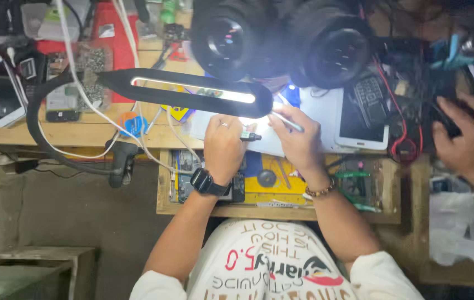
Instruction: The person works on a small electronic component under a microscope, using a soldering iron to apply heat and a UV light to cure or inspect the area. They handle the component with tweezers and occasionally reach for other tools on the cluttered workbench.
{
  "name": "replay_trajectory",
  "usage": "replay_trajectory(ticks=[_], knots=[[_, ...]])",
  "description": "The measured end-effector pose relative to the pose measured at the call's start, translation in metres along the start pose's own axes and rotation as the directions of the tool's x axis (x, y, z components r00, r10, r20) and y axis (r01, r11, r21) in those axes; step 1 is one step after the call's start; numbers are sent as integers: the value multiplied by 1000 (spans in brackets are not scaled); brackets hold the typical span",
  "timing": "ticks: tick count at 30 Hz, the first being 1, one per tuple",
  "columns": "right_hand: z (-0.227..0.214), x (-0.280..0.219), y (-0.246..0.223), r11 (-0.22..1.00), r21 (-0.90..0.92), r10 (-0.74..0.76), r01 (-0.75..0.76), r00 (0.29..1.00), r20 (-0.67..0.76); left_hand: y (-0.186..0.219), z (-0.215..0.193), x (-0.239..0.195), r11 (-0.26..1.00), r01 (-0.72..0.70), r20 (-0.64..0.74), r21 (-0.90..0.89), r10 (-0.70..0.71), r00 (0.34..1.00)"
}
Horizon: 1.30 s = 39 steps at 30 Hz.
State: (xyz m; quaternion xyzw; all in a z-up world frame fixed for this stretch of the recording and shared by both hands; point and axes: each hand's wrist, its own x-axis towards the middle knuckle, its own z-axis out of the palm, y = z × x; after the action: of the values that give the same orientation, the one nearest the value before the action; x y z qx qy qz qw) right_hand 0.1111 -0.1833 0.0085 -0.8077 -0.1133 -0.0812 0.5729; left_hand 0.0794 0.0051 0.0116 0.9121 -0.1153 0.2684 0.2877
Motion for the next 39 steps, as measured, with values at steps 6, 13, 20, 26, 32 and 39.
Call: replay_trajectory(ticks=[6,13,20,26,32,39], knots=[[0,11,-14,989,-102,-110,106,993,-34,7,-2,11,1000,0,-55,8,1,998],[5,14,-8,981,-167,-118,103,990,-80,9,-3,13,1000,13,-46,18,-12,999],[7,12,-8,975,-142,-183,170,979,-86,9,-5,14,1000,-11,-32,15,11,999],[10,14,-6,988,-109,-122,108,984,-129,14,-9,17,999,-38,-26,0,38,999],[9,13,-9,979,-87,-194,183,971,-138,15,-9,18,999,-5,19,44,5,1000],[8,13,-13,988,-61,-149,143,982,-117,19,-11,20,999,-5,15,45,4,1000]])
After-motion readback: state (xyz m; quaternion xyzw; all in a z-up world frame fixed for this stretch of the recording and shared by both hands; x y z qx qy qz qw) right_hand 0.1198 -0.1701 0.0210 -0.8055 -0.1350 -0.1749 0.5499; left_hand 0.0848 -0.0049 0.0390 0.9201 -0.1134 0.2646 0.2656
